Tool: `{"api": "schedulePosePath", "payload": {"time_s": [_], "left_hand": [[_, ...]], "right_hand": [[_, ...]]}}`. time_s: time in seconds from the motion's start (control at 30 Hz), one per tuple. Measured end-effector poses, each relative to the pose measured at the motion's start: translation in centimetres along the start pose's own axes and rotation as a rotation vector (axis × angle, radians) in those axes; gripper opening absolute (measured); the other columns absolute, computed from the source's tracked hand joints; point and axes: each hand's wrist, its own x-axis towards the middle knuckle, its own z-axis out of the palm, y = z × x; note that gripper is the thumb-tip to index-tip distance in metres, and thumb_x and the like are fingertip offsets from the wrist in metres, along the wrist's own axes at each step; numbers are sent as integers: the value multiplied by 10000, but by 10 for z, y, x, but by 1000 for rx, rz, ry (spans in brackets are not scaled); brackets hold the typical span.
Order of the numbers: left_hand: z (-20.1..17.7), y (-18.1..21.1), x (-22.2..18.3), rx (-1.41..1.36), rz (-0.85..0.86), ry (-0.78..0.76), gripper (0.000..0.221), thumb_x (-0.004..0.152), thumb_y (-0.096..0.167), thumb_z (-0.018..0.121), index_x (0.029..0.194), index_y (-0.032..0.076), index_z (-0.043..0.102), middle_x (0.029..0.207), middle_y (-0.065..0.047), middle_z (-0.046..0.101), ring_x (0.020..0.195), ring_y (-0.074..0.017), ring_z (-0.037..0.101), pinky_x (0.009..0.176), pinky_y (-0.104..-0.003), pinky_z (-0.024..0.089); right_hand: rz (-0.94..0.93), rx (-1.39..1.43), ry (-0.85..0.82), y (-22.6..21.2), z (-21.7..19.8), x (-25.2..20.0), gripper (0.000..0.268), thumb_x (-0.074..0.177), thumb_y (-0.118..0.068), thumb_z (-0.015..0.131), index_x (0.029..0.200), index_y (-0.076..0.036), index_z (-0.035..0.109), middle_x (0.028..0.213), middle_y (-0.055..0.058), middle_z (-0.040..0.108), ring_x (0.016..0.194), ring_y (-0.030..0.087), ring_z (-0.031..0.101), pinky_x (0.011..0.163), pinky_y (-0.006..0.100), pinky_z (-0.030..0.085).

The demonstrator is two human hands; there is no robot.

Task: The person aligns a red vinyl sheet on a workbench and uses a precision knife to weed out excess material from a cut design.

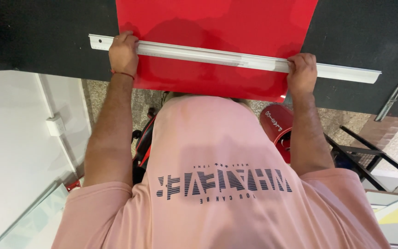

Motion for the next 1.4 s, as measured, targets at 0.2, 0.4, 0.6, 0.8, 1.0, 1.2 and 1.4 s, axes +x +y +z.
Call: {"api": "schedulePosePath", "payload": {"time_s": [0.2,0.4,0.6,0.8,1.0,1.2,1.4], "left_hand": [[5,-7,1,43,28,9,139,983,48,820,1103,72,885,1302,-104,825,1088,-357,726,827,-491,642],[-4,3,10,56,66,74,119,978,18,852,1092,45,872,1286,-134,828,1073,-366,706,868,-492,632],[-3,3,12,25,51,66,79,1013,35,826,1086,42,855,1258,-128,816,1077,-360,688,918,-477,595],[-2,11,7,46,4,74,128,1020,44,817,1144,50,847,1293,-136,801,1141,-363,684,960,-499,592],[-27,80,-18,7,-399,98,495,1039,170,861,1454,7,647,1484,-195,640,1340,-423,606,1109,-564,551],[-26,141,-30,7,-567,-35,754,1099,460,784,1607,-29,519,1638,-239,545,1521,-481,494,1291,-614,425],[-18,176,-10,152,-705,-207,1173,1045,888,646,1702,-52,399,1759,-253,421,1611,-479,412,1305,-716,295]], "right_hand": [[11,-13,3,7,4,1,121,1077,50,781,1171,-5,833,1151,151,745,1075,404,646,824,546,587],[4,-53,12,-3,-4,10,102,1085,45,788,1162,4,840,1137,149,766,1067,382,660,811,520,593],[0,-65,16,-5,-4,13,115,1065,52,794,1154,-6,839,1124,140,767,1064,378,658,814,512,595],[-5,-83,26,-5,-2,12,101,1086,46,796,1162,-1,844,1131,140,770,1068,374,654,811,500,595],[-63,-32,24,-3,-9,10,118,1128,12,831,1237,42,864,1173,206,776,1058,429,676,862,553,585],[-87,-71,118,-1,-37,-11,210,1084,13,828,1289,57,826,1245,261,801,1109,476,720,966,595,565],[177,-291,215,88,-92,-101,307,996,-49,893,1280,49,832,1209,252,830,1109,480,741,949,598,572]]}}
